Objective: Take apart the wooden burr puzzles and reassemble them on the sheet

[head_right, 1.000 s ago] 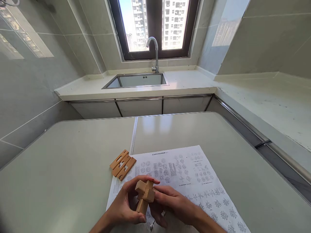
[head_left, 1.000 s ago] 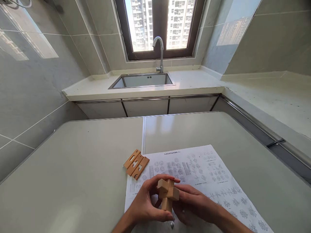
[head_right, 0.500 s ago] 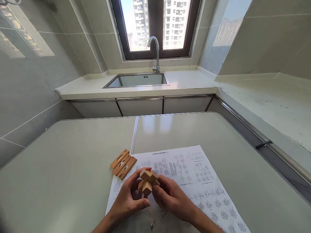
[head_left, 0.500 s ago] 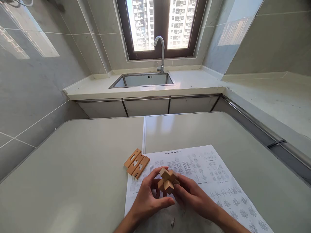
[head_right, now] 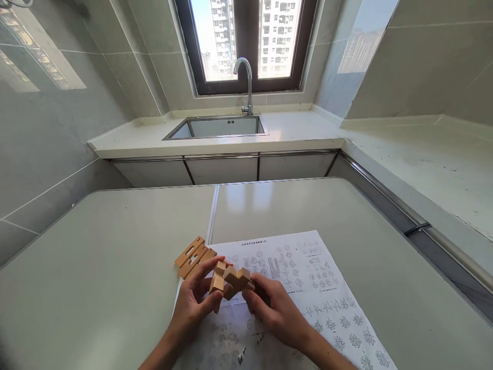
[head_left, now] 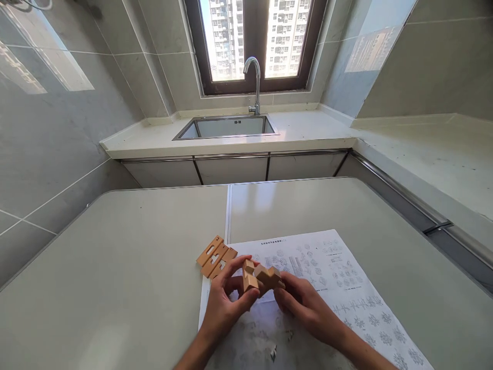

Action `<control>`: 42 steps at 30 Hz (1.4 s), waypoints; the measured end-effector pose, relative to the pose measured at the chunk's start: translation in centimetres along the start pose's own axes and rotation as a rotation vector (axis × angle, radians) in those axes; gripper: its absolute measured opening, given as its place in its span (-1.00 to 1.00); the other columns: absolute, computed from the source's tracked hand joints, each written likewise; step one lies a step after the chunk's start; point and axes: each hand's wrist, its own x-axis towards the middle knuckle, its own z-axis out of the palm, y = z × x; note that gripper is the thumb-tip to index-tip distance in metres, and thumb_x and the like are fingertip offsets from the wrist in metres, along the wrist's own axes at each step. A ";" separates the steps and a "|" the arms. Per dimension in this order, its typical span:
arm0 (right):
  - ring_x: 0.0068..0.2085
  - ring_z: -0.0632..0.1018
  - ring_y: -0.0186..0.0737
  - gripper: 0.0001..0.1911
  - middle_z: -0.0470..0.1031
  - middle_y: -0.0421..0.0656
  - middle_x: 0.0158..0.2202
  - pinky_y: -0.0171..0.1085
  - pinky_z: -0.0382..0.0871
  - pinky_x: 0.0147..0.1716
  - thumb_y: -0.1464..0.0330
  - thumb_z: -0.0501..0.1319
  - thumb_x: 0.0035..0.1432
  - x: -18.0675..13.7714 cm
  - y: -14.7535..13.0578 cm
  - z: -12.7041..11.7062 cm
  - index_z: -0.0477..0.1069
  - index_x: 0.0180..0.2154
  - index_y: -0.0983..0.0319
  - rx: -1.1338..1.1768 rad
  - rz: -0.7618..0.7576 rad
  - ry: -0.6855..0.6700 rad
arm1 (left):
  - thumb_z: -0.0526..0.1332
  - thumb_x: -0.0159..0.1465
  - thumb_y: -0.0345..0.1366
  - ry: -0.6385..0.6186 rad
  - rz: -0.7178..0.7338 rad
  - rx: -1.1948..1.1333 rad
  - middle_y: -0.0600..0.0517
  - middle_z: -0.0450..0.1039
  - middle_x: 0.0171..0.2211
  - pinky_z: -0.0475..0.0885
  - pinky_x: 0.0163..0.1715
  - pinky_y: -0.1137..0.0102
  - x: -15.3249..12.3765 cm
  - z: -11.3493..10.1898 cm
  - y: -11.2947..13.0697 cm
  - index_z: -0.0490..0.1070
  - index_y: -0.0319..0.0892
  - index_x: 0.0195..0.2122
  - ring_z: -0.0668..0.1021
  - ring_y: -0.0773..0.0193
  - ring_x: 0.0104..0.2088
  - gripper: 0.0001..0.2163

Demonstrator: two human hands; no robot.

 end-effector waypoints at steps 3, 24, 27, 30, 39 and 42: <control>-0.48 0.27 -0.32 -0.58 0.26 -0.30 -0.50 -0.28 0.13 -0.47 -0.02 0.12 0.45 0.2 0.3 -0.2 0.32 -0.28 0.19 0.026 0.014 0.053 | 0.44 0.22 0.03 0.121 0.046 0.064 -0.14 0.53 0.14 0.45 -0.46 0.40 0.2 -0.5 0.6 0.39 -0.05 0.24 0.42 0.43 -0.53 -0.39; -0.50 0.25 -0.32 -0.56 0.23 -0.32 -0.52 -0.27 0.15 -0.48 -0.02 0.17 0.42 0.5 0.3 -0.2 0.25 -0.36 0.15 0.114 0.056 0.203 | 0.36 0.19 -0.36 0.002 0.502 1.076 -0.11 0.51 0.08 0.41 0.17 -0.02 1.4 -2.1 -1.1 0.36 -0.10 0.22 0.43 -0.13 0.18 -0.46; -0.50 0.25 -0.31 -0.55 0.24 -0.32 -0.52 -0.27 0.15 -0.47 -0.02 0.17 0.42 0.4 0.2 -0.1 0.23 -0.37 0.14 0.112 0.053 0.191 | 0.30 0.18 -0.45 -0.004 0.504 1.111 -0.12 0.47 0.15 0.37 0.23 -0.04 1.5 -2.4 -1.5 0.32 -0.10 0.27 0.38 -0.14 0.24 -0.41; -0.49 0.25 -0.31 -0.54 0.25 -0.32 -0.51 -0.26 0.15 -0.47 -0.02 0.17 0.43 0.4 0.4 0.0 0.20 -0.39 0.14 0.100 0.045 0.174 | 0.22 0.21 -0.53 0.074 0.524 1.161 -0.13 0.40 0.24 0.33 0.25 -0.11 1.5 -2.6 -1.7 0.34 -0.08 0.26 0.32 -0.16 0.30 -0.43; -0.50 0.26 -0.32 -0.62 0.25 -0.33 -0.51 -0.29 0.13 -0.49 0.01 0.14 0.45 0.3 0.7 0.0 0.37 -0.21 0.19 0.089 -0.012 0.091 | 0.30 0.37 -0.33 -0.019 0.647 0.968 -0.11 0.50 0.12 0.37 0.22 0.01 0.6 -0.9 -0.5 0.46 -0.07 0.03 0.38 -0.08 0.25 -0.78; -0.49 0.26 -0.31 -0.64 0.25 -0.32 -0.51 -0.29 0.14 -0.48 0.04 0.13 0.47 0.2 0.6 0.2 0.40 -0.20 0.20 0.000 -0.067 0.115 | 0.24 0.42 -0.37 -0.048 0.637 0.862 -0.08 0.54 0.01 0.41 0.16 0.11 0.4 -0.4 -0.6 0.47 -0.08 -0.13 0.43 0.00 0.18 -0.94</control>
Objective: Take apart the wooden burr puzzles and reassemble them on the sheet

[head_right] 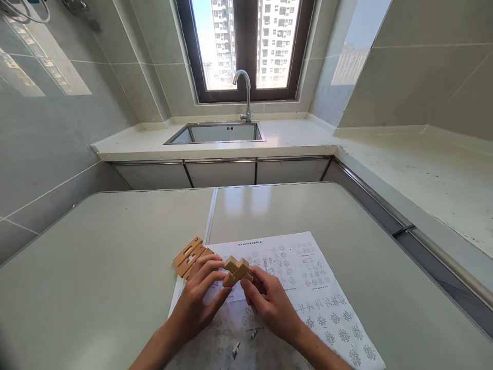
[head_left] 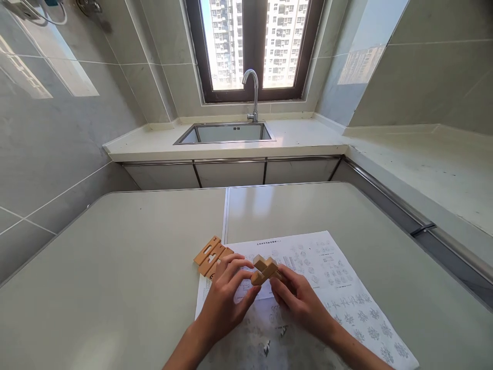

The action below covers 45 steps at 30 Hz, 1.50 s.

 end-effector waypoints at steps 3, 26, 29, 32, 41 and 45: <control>-0.46 0.26 -0.29 -0.67 0.28 -0.29 -0.47 -0.29 0.16 -0.45 0.09 0.13 0.47 0.0 0.2 0.1 0.42 -0.24 0.19 -0.193 -0.091 0.085 | 0.27 0.40 -0.36 0.013 -0.030 -0.076 -0.08 0.52 -0.02 0.43 0.10 0.16 -0.1 0.3 0.4 0.46 -0.10 -0.22 0.47 0.03 0.11 -0.97; -0.56 0.44 -0.32 -0.76 0.44 -0.26 -0.53 -0.29 0.07 -0.48 0.35 0.18 0.39 0.0 2.0 0.1 0.37 -0.39 0.19 -1.078 -0.561 0.278 | 0.22 0.22 -0.24 -0.176 -0.435 -0.486 0.21 0.00 -0.61 0.02 -0.57 0.44 -0.3 1.3 1.8 0.00 -0.09 -0.56 0.10 0.41 -0.58 -0.64; -0.53 0.47 -0.30 -0.79 0.48 -0.23 -0.51 -0.28 0.08 -0.46 0.36 0.19 0.38 0.0 1.9 0.2 0.39 -0.37 0.19 -1.109 -0.526 0.241 | 0.21 0.26 -0.15 -0.234 -0.488 -0.562 0.19 -0.02 -0.59 0.01 -0.55 0.42 -0.2 1.2 1.9 0.01 -0.10 -0.57 0.10 0.39 -0.55 -0.60; -0.52 0.48 -0.28 -0.82 0.49 -0.22 -0.51 -0.27 0.08 -0.45 0.37 0.20 0.35 -0.1 1.9 0.4 0.39 -0.37 0.18 -1.126 -0.521 0.232 | 0.17 0.32 -0.02 -0.281 -0.522 -0.641 0.18 -0.06 -0.58 -0.03 -0.53 0.39 0.0 1.1 2.0 -0.03 -0.11 -0.57 0.06 0.38 -0.53 -0.53; -0.51 0.47 -0.27 -0.75 0.48 -0.22 -0.52 -0.26 0.09 -0.46 0.35 0.18 0.42 0.3 2.1 0.3 0.42 -0.38 0.18 -1.148 -0.534 0.263 | 0.10 0.30 0.23 -0.362 -0.772 -0.931 0.19 0.03 -0.79 -0.02 -0.64 0.40 -0.1 1.8 2.0 0.06 -0.07 -0.67 0.12 0.42 -0.72 -0.42; -0.45 0.55 -0.20 -0.76 0.57 -0.17 -0.44 -0.25 0.20 -0.44 0.44 0.06 0.50 0.5 2.2 -0.1 0.49 0.01 0.23 -1.146 -0.559 0.278 | 0.05 0.34 0.22 -0.406 -0.779 -0.959 0.17 0.10 -0.80 0.00 -0.65 0.41 -0.1 1.9 2.6 0.16 -0.09 -0.68 0.17 0.41 -0.74 -0.41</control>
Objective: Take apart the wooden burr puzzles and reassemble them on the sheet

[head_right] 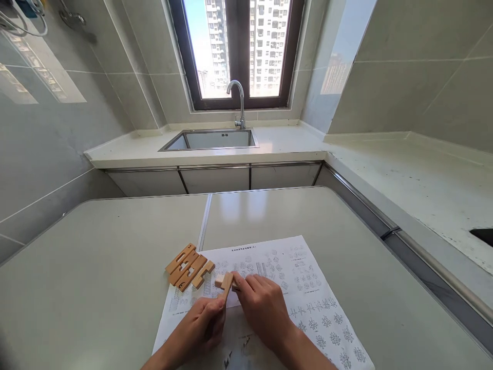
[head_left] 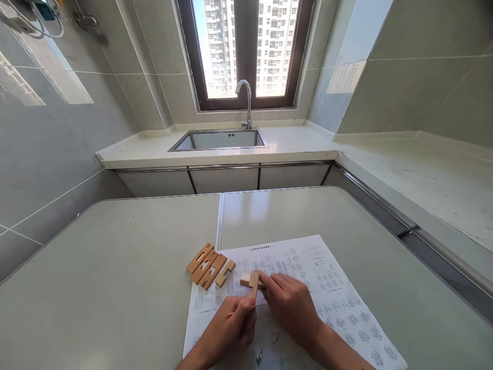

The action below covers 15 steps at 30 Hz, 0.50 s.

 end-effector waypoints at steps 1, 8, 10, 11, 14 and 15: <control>-0.43 0.56 -0.20 -0.71 0.59 -0.16 -0.42 -0.25 0.23 -0.42 0.47 0.03 0.50 0.0 0.0 0.0 0.47 0.08 0.24 0.003 -0.005 -0.001 | 0.05 0.33 0.23 -0.006 -0.003 -0.011 0.17 0.10 -0.79 0.01 -0.65 0.41 0.0 0.1 0.1 0.16 -0.09 -0.68 0.18 0.41 -0.74 -0.41; -0.42 0.61 -0.17 -0.71 0.62 -0.12 -0.37 -0.25 0.36 -0.42 0.32 0.04 0.54 -0.2 0.0 0.2 0.48 0.07 0.23 0.072 0.071 -0.028 | 0.05 0.33 0.26 0.036 0.044 0.035 0.17 0.11 -0.74 0.10 -0.60 0.42 0.0 0.0 -0.1 0.14 -0.09 -0.63 0.21 0.39 -0.69 -0.42; -0.39 0.64 -0.15 -0.70 0.65 -0.09 -0.32 -0.24 0.39 -0.40 0.31 0.03 0.54 -0.2 0.2 0.2 0.48 0.08 0.23 0.085 0.094 -0.030 | 0.03 0.37 0.21 0.108 0.080 0.189 0.16 0.10 -0.70 0.10 -0.57 0.41 0.0 -0.5 0.0 0.11 -0.10 -0.62 0.20 0.37 -0.63 -0.44; -0.37 0.66 -0.14 -0.69 0.67 -0.07 -0.29 -0.24 0.40 -0.39 0.30 0.03 0.54 -0.2 0.3 0.2 0.48 0.09 0.23 0.087 0.108 -0.029 | 0.04 0.38 0.16 0.146 0.099 0.287 0.17 0.07 -0.68 0.08 -0.56 0.40 0.0 -0.7 0.1 0.08 -0.10 -0.61 0.17 0.37 -0.61 -0.46; -0.35 0.67 -0.12 -0.67 0.68 -0.05 -0.27 -0.24 0.41 -0.39 0.27 0.05 0.53 -0.1 0.7 0.1 0.47 0.13 0.23 0.073 0.146 -0.038 | 0.07 0.40 0.01 0.245 0.139 0.572 0.18 -0.03 -0.62 -0.01 -0.54 0.38 -0.3 -1.4 0.6 -0.01 -0.11 -0.58 0.08 0.37 -0.57 -0.52; -0.35 0.67 -0.12 -0.67 0.67 -0.05 -0.28 -0.24 0.41 -0.39 0.25 0.06 0.53 -0.1 0.8 0.0 0.47 0.14 0.23 0.067 0.153 -0.043 | 0.08 0.40 -0.04 0.276 0.148 0.660 0.18 -0.03 -0.63 -0.01 -0.53 0.38 -0.3 -1.6 0.7 -0.01 -0.12 -0.58 0.08 0.36 -0.57 -0.53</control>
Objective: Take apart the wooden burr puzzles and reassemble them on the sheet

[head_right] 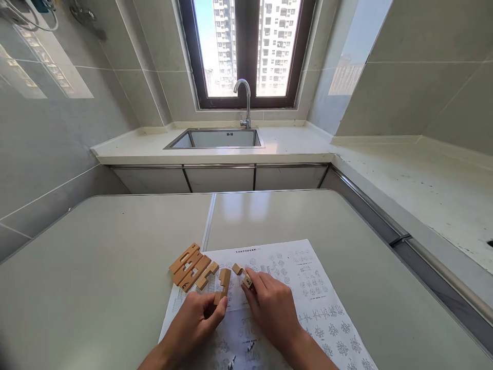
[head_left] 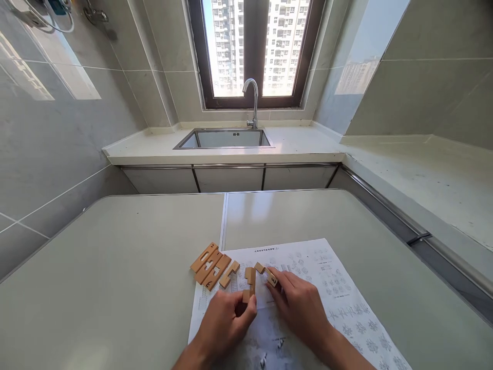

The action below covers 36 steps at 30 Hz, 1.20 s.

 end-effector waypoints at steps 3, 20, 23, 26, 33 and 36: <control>-0.37 0.65 -0.13 -0.65 0.64 -0.07 -0.30 -0.24 0.41 -0.40 0.25 0.06 0.53 0.0 0.0 -0.1 0.47 0.15 0.23 -0.013 0.009 -0.023 | 0.14 0.35 -0.17 0.095 0.037 0.235 0.16 0.13 -0.68 0.06 -0.50 0.37 -0.1 -0.1 -0.2 0.09 -0.13 -0.62 0.17 0.36 -0.62 -0.59; -0.31 0.67 -0.08 -0.60 0.66 -0.07 -0.25 -0.19 0.51 -0.35 0.35 0.14 0.43 -0.7 -1.2 0.5 0.34 0.25 0.20 0.108 -0.077 -0.099 | 0.25 0.35 -0.19 0.256 0.206 0.755 -0.04 0.54 -0.67 0.08 -0.61 0.29 -0.5 1.2 -2.4 0.48 -0.10 -0.57 0.56 0.08 -0.67 -0.67; -0.32 0.67 -0.07 -0.59 0.65 -0.08 -0.26 -0.19 0.49 -0.36 0.36 0.15 0.43 -0.6 -1.2 0.5 0.32 0.26 0.21 0.120 -0.096 -0.112 | 0.22 0.40 -0.15 0.239 0.224 0.769 -0.05 0.56 -0.65 0.05 -0.60 0.27 -0.5 1.4 -2.8 0.48 -0.10 -0.54 0.59 0.05 -0.66 -0.65; -0.29 0.67 -0.07 -0.57 0.65 -0.06 -0.22 -0.19 0.51 -0.32 0.34 0.15 0.43 -0.7 -1.1 0.6 0.28 0.28 0.20 0.130 -0.093 -0.134 | 0.22 0.41 -0.17 0.240 0.231 0.723 -0.03 0.56 -0.64 0.03 -0.60 0.26 -0.5 1.6 -3.0 0.44 -0.10 -0.52 0.59 0.05 -0.65 -0.66; -0.29 0.66 -0.06 -0.60 0.62 -0.05 -0.22 -0.18 0.53 -0.33 0.35 0.14 0.43 -0.7 -0.9 0.7 0.27 0.24 0.19 0.085 -0.110 -0.149 | 0.21 0.37 -0.33 0.302 0.247 0.609 0.07 0.52 -0.64 0.05 -0.59 0.29 -0.7 1.7 -2.9 0.32 -0.09 -0.51 0.56 0.17 -0.66 -0.74; -0.31 0.66 -0.08 -0.63 0.61 -0.07 -0.25 -0.21 0.53 -0.37 0.37 0.13 0.43 -0.6 -1.0 0.7 0.28 0.22 0.19 0.065 -0.127 -0.141 | 0.18 0.34 -0.40 0.349 0.296 0.629 0.11 0.50 -0.64 0.06 -0.59 0.30 -0.7 1.8 -2.7 0.28 -0.09 -0.50 0.52 0.22 -0.68 -0.75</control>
